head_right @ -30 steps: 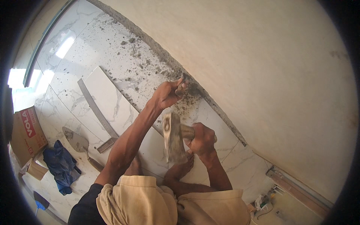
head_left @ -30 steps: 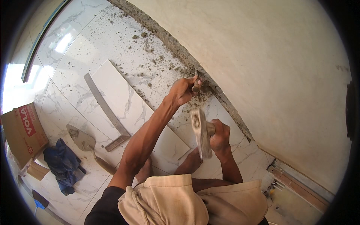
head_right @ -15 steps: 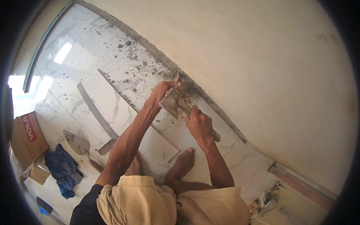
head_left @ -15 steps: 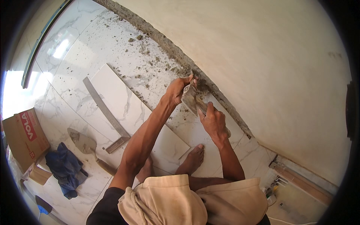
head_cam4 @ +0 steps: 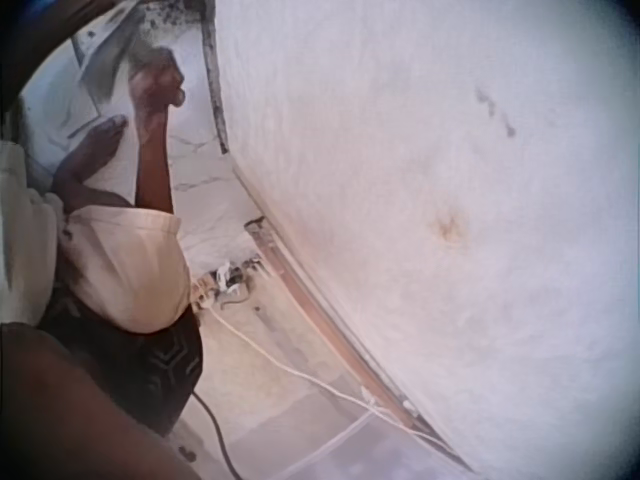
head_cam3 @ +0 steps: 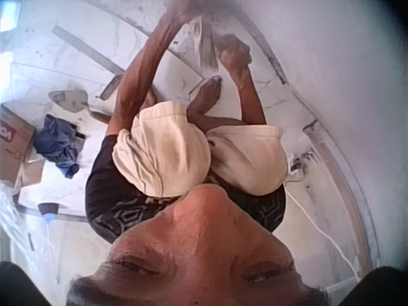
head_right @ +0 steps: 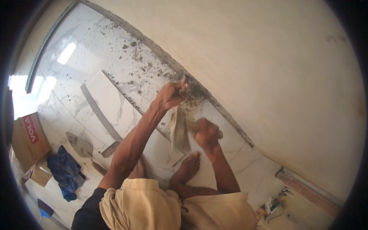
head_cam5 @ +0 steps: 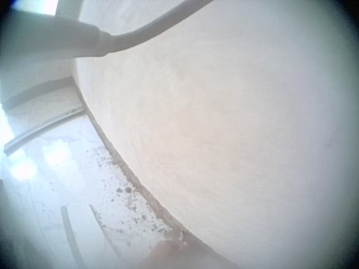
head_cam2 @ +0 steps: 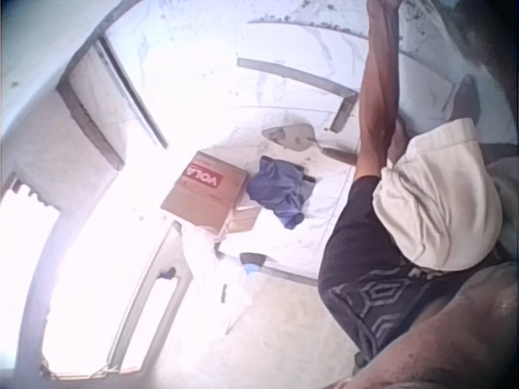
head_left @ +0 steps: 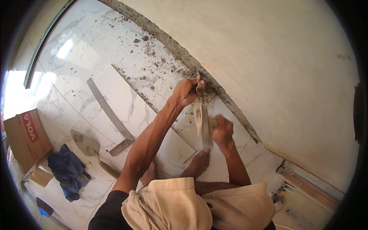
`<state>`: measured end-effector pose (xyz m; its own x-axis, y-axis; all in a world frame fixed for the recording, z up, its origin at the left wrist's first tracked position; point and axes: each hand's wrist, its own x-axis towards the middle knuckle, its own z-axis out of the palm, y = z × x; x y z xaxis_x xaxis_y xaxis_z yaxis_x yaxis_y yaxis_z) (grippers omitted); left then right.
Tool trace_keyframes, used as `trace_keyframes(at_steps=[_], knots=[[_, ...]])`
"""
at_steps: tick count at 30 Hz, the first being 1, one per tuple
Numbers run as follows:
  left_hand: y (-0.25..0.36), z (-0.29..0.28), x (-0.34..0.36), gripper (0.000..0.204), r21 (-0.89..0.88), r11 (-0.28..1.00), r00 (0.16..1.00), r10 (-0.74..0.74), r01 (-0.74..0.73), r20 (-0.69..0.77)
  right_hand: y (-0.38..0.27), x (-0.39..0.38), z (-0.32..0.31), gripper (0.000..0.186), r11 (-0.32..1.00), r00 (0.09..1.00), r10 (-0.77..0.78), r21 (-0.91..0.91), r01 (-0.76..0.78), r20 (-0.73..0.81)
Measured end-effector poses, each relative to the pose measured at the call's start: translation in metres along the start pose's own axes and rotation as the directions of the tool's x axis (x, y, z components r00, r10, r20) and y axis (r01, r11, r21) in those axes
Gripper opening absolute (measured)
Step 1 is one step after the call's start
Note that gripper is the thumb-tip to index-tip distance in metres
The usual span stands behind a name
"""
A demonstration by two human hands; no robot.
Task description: The person is installing white marble-patterned tiles on a floor. They use a hammer to tap the tiles into place and a chisel to remove excess cement from the edges.
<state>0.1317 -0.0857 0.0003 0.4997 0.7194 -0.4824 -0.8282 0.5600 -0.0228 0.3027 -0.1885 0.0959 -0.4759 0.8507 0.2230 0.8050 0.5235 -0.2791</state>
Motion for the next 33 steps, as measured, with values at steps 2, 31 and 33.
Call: trace_keyframes(at_steps=[2,31,33], knots=[[-0.002,0.0,-0.001,0.013,-0.01,1.0,1.0,0.012,-0.011,0.019,0.007,0.01,0.007,0.034,0.954,0.943,0.291,-0.131,-0.271,0.163],[0.019,0.014,-0.031,0.018,0.482,0.847,0.945,0.309,-0.223,-0.104,-0.017,-0.012,-0.026,0.03,0.82,0.848,0.485,0.227,-0.526,0.212],[0.006,0.02,-0.023,0.017,0.365,0.91,0.958,0.258,-0.198,-0.123,-0.017,-0.009,-0.025,0.031,0.815,0.847,0.488,0.238,-0.528,0.21]])
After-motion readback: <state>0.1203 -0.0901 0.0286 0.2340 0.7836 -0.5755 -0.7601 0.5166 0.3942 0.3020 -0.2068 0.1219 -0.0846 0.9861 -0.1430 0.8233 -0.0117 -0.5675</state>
